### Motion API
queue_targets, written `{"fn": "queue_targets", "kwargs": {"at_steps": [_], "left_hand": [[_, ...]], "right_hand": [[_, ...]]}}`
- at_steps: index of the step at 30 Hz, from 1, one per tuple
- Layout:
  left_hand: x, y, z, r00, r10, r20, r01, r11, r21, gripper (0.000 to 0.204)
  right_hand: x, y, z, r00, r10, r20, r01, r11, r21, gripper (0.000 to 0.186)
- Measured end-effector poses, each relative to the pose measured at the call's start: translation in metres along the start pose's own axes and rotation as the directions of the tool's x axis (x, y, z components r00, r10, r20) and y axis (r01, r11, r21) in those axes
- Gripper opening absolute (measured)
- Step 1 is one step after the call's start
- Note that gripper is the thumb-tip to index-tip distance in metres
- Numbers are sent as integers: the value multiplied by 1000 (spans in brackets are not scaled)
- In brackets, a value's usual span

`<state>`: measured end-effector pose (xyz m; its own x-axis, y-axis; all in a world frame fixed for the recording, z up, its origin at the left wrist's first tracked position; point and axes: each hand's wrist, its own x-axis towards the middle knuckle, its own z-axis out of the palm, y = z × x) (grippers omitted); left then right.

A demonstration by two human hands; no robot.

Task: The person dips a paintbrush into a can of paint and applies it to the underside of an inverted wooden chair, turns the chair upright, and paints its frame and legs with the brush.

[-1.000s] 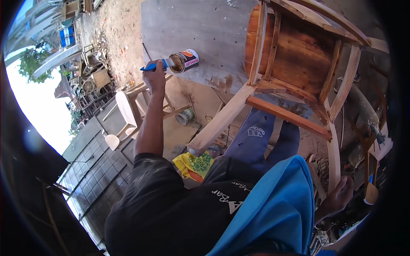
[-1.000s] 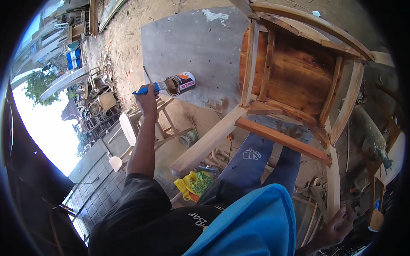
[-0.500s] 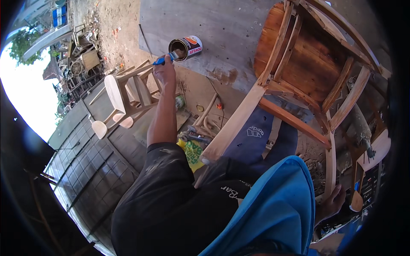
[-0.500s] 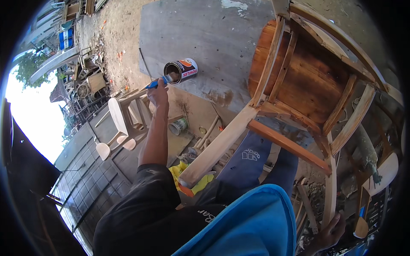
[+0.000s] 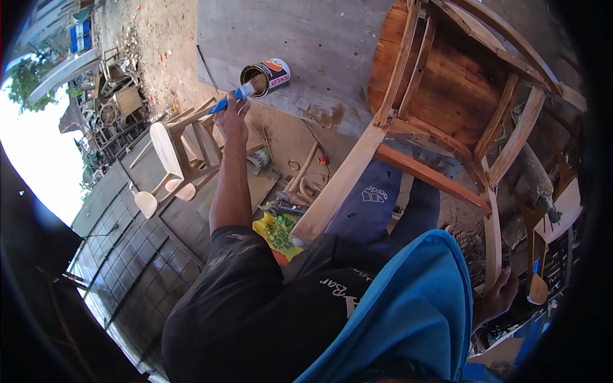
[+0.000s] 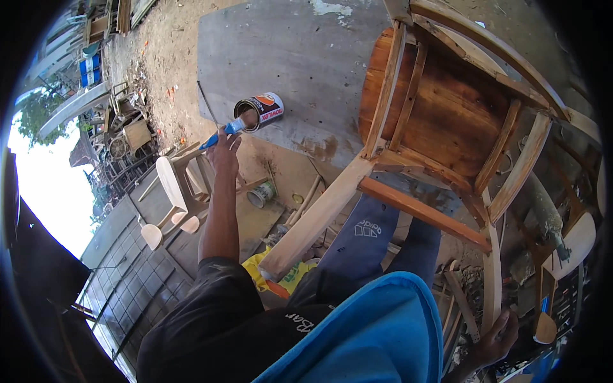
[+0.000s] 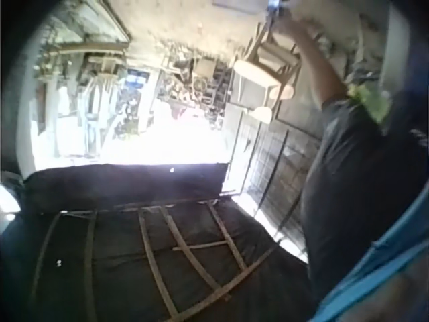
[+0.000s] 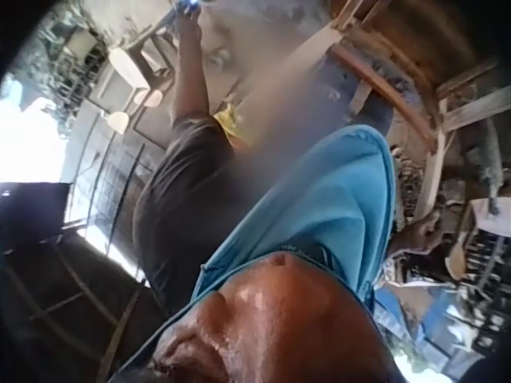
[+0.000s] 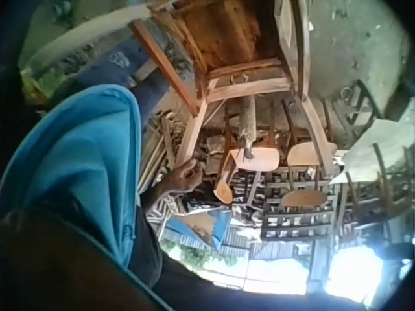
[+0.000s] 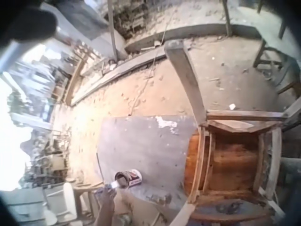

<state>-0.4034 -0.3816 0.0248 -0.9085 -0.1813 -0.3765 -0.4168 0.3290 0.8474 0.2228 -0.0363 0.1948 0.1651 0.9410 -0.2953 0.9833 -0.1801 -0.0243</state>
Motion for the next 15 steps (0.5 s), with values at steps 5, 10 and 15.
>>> {"fn": "queue_targets", "kwargs": {"at_steps": [5,10,15], "left_hand": [[38,-30,-26,968,-197,-153,133,927,-350,17],[41,-34,-29,968,-160,-193,154,987,-46,16],[31,18,4,969,103,-226,-13,930,367,18]], "right_hand": [[4,12,2,999,-46,16,46,999,6,32],[3,-1,2,998,-66,-13,66,998,5,32],[-3,-5,2,996,-86,-17,87,996,36,29]]}}
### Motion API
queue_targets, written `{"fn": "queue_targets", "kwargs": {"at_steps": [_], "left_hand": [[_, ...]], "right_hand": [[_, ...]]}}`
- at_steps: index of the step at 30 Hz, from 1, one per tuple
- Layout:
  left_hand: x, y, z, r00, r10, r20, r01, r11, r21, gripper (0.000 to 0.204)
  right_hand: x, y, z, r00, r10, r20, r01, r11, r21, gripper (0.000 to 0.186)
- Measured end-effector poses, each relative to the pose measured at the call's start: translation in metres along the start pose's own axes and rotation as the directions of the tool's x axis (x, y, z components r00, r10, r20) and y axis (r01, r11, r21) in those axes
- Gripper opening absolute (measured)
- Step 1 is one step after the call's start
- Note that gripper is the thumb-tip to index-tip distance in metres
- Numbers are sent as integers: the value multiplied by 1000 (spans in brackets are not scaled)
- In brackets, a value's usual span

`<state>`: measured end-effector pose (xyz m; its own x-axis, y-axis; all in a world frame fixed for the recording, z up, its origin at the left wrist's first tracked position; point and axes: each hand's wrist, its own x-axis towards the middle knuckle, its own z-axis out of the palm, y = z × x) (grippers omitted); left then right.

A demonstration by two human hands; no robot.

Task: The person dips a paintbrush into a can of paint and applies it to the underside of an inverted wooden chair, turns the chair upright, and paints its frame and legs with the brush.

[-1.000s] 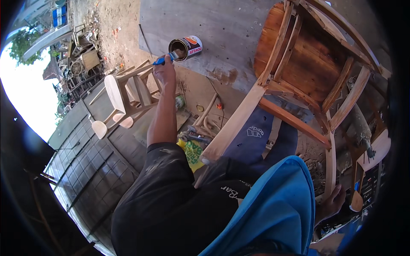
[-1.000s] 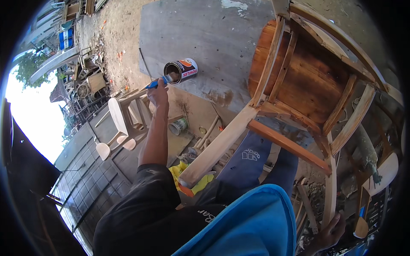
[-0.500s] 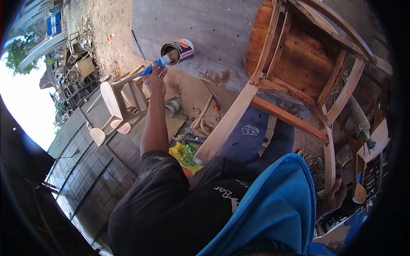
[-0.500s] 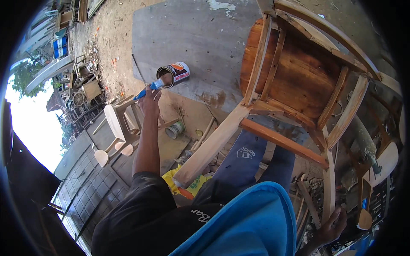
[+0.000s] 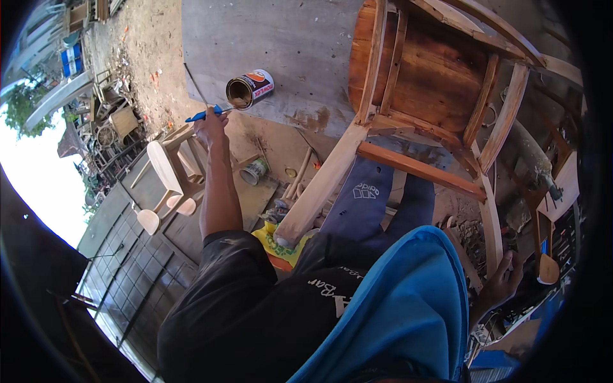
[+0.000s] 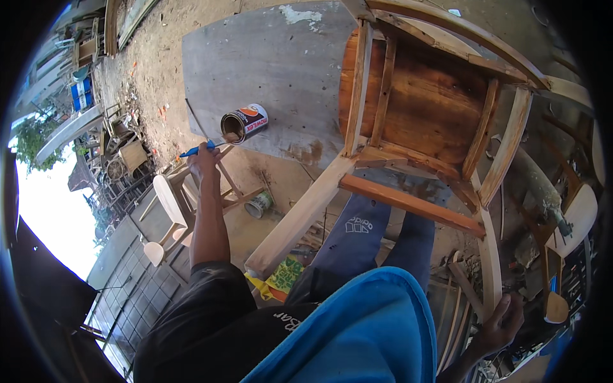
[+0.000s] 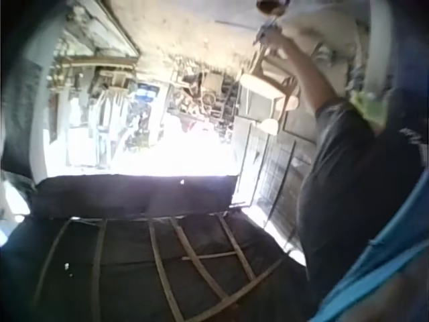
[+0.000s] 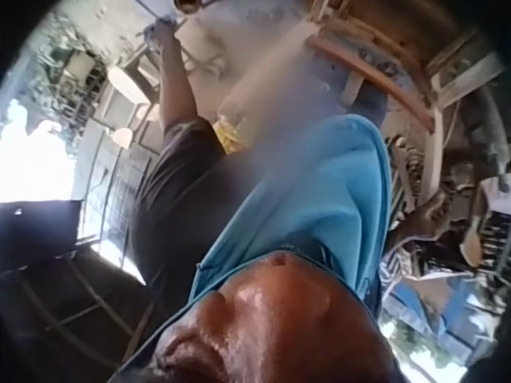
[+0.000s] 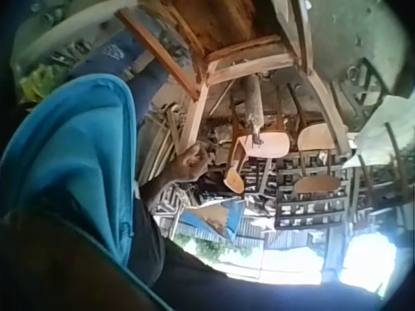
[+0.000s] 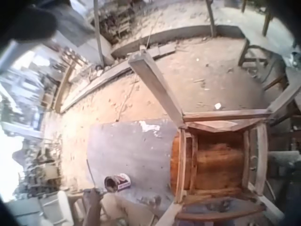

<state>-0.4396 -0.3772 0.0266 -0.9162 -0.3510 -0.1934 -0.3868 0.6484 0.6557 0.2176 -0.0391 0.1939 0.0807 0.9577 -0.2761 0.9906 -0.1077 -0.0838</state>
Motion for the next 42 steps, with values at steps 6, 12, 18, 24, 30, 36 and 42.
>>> {"fn": "queue_targets", "kwargs": {"at_steps": [6,12,18,24,30,36,42], "left_hand": [[32,-15,-18,995,63,76,-76,979,188,27],[-81,131,43,725,307,617,-328,941,-84,20],[-241,197,159,100,176,979,-747,663,-43,17],[-300,178,257,-149,75,986,-988,24,-151,33],[-306,192,316,-383,175,907,-834,-488,-258,20],[-359,141,257,-505,-415,756,-486,-587,-647,16],[-356,108,242,-464,-291,837,-811,-240,-533,21]], "right_hand": [[2,-11,0,1000,-20,-18,21,998,65,25],[0,-10,-3,999,-21,-33,24,995,92,22],[-1,-8,-1,997,-36,-67,43,993,107,24],[-5,0,5,989,-18,-147,43,985,168,27],[-3,3,1,971,-150,-187,180,972,150,29],[-7,12,7,973,-119,-198,165,958,233,31],[-11,8,7,970,-88,-227,156,940,303,32]]}}
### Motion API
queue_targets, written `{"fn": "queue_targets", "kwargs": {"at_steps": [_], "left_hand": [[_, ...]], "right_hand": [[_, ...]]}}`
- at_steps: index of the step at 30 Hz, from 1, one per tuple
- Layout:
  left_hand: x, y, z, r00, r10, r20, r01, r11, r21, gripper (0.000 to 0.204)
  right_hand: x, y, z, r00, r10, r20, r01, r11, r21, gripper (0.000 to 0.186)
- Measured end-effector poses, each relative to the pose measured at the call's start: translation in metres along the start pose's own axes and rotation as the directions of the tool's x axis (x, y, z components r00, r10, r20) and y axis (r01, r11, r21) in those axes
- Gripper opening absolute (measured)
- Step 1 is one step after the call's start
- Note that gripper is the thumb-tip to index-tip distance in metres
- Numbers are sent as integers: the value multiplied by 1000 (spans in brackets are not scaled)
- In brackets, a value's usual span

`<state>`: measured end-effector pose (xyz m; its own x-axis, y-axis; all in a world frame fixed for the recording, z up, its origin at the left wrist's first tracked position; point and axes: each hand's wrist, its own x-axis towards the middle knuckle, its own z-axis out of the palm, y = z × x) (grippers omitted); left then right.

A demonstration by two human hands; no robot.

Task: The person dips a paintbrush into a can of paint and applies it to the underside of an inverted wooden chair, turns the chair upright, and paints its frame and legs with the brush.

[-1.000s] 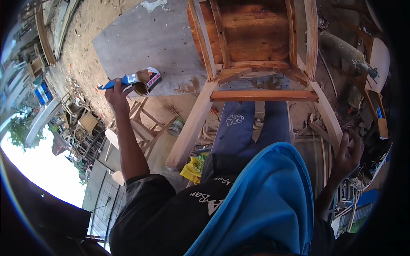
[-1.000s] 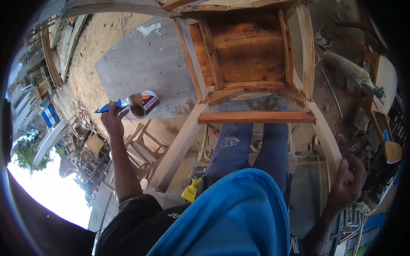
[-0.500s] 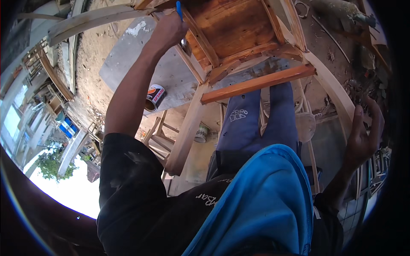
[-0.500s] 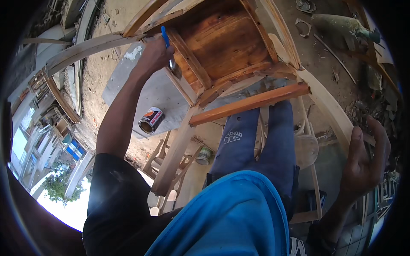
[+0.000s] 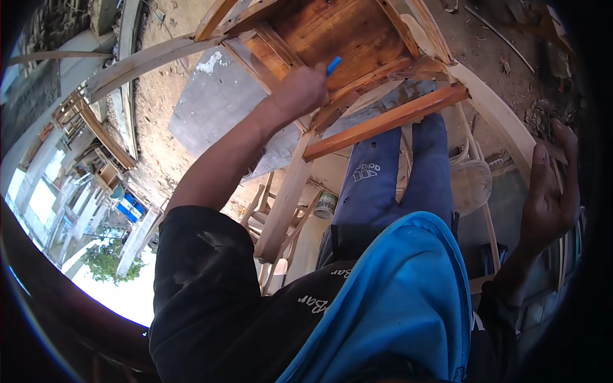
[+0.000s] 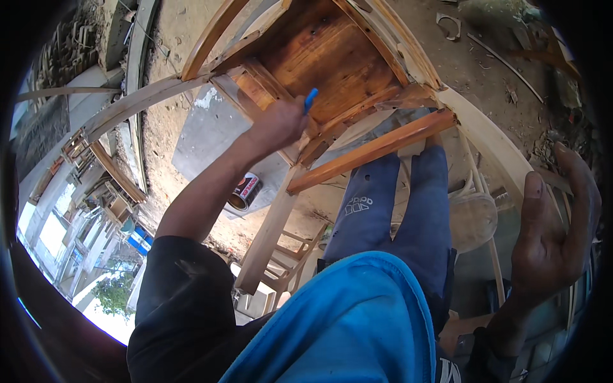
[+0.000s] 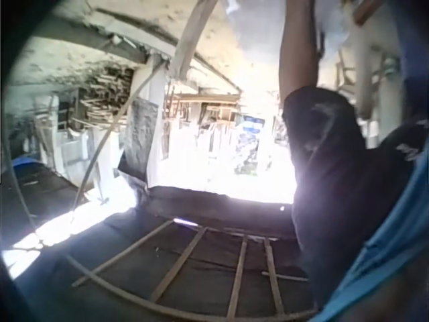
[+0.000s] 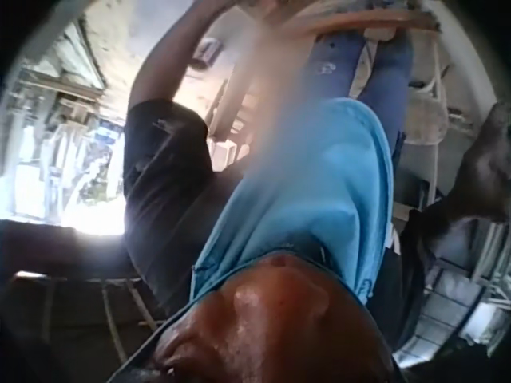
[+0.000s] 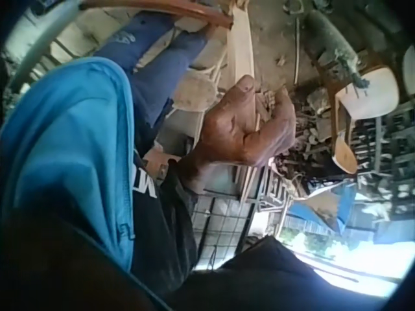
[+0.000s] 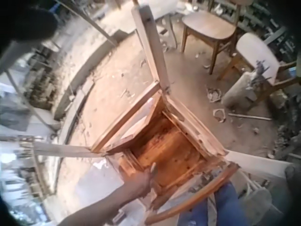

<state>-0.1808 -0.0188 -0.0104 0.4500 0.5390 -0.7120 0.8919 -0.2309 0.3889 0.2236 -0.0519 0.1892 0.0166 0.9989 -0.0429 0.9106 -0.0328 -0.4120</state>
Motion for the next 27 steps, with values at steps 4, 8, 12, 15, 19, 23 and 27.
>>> {"fn": "queue_targets", "kwargs": {"at_steps": [4,8,12,15,19,23,27], "left_hand": [[18,-73,-45,952,-197,-233,244,950,193,19],[21,-51,-76,931,73,-358,120,865,488,12],[16,-52,-34,925,272,-264,-13,719,695,13],[7,-39,-18,972,216,-94,-118,792,600,14],[17,-33,-37,953,215,-212,-52,809,586,13],[23,-60,-36,953,210,-219,-12,747,665,15],[22,-48,-41,948,212,-236,7,729,684,17]], "right_hand": [[0,3,-1,1000,-22,16,21,999,44,34],[-3,5,0,999,-28,31,27,1000,15,34],[-5,2,1,1000,17,-13,-15,996,87,34],[-3,5,3,1000,-16,13,15,999,43,35],[-5,4,2,1000,-18,-4,19,995,99,34],[-2,-1,2,1000,-25,-14,26,998,48,33],[-5,4,1,1000,-10,1,10,998,65,34]]}}
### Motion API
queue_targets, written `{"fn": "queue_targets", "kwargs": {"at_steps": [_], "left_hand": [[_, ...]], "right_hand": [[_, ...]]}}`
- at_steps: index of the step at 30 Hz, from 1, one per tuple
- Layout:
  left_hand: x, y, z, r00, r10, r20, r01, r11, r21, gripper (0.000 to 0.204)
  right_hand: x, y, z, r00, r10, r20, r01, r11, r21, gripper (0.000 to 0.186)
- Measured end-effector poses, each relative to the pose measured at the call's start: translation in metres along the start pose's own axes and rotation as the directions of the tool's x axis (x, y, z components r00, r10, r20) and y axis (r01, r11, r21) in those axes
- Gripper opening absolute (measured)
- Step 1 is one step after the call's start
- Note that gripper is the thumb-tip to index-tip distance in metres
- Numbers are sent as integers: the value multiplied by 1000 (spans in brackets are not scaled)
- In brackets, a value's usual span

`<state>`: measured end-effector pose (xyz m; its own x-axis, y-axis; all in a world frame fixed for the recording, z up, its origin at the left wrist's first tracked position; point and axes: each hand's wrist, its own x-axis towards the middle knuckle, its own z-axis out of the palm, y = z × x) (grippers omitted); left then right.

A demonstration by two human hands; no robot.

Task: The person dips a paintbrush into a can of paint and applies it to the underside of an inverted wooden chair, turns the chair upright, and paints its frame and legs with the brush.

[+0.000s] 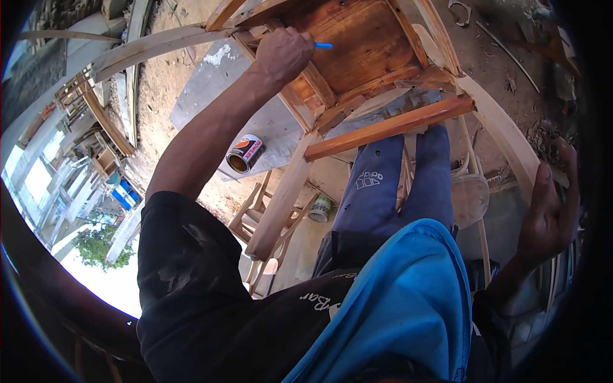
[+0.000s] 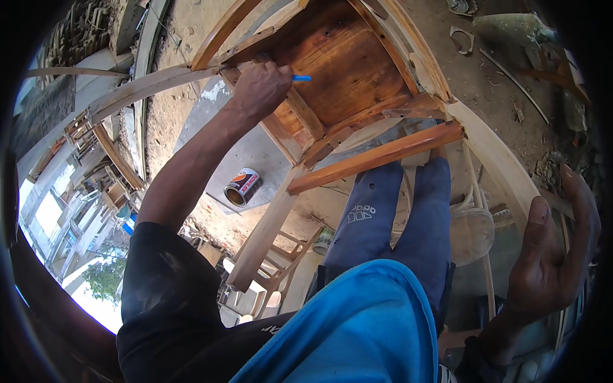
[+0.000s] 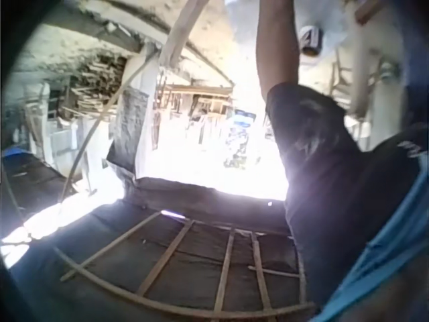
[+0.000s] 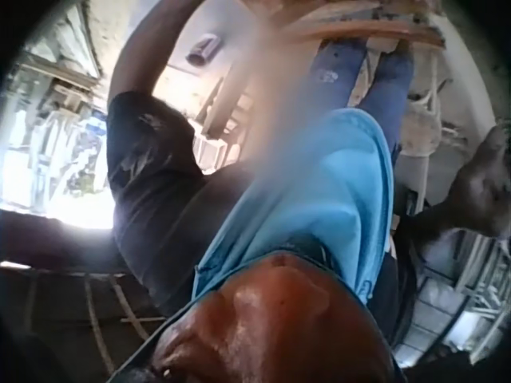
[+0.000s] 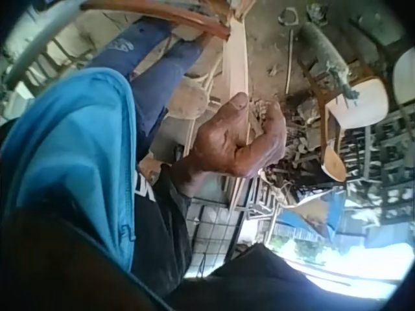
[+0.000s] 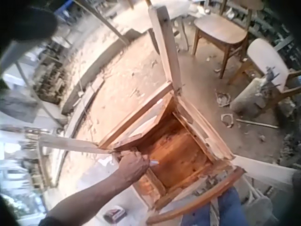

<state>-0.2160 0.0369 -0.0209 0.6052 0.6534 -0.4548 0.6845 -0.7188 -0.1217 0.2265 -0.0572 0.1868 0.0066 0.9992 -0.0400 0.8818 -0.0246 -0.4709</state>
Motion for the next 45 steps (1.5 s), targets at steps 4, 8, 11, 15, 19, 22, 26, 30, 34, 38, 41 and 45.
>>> {"fn": "queue_targets", "kwargs": {"at_steps": [4,8,11,15,19,22,26,30,34,38,41,45], "left_hand": [[-4,-9,-2,1000,-2,-6,2,998,63,19],[-9,-3,-13,995,2,-103,6,998,69,17],[-14,-8,-2,997,-38,61,38,999,-3,14],[-17,13,-16,1000,10,15,-8,995,-95,13],[-11,-11,-9,999,-42,-28,42,999,15,13],[-20,3,-7,977,-49,208,74,991,-112,13],[-23,45,-31,954,93,284,62,868,-492,17],[-14,41,-28,924,-169,343,372,611,-699,22],[-39,51,6,855,-165,492,490,570,-660,28],[-33,40,4,868,-335,366,496,613,-615,28],[-29,46,-12,855,-371,362,515,530,-674,28],[-50,52,8,890,-259,377,453,605,-655,26]], "right_hand": [[4,-3,1,1000,-20,-15,20,1000,-7,33],[4,-4,3,999,-17,-41,17,1000,16,32],[2,-3,2,999,-22,-41,22,1000,-13,32],[1,0,4,999,-5,-48,5,1000,6,32],[1,-2,5,999,4,-35,-5,999,-32,30],[3,-4,5,999,20,-44,-20,1000,8,28],[0,-2,5,998,40,-40,-38,998,49,34],[-1,0,7,997,53,-48,-48,994,101,37],[0,-3,7,997,62,-52,-57,994,90,36],[1,-4,3,998,43,-40,-43,999,20,35],[-3,-5,7,992,111,-58,-104,988,113,34],[1,-5,11,995,99,-26,-95,989,114,29]]}}
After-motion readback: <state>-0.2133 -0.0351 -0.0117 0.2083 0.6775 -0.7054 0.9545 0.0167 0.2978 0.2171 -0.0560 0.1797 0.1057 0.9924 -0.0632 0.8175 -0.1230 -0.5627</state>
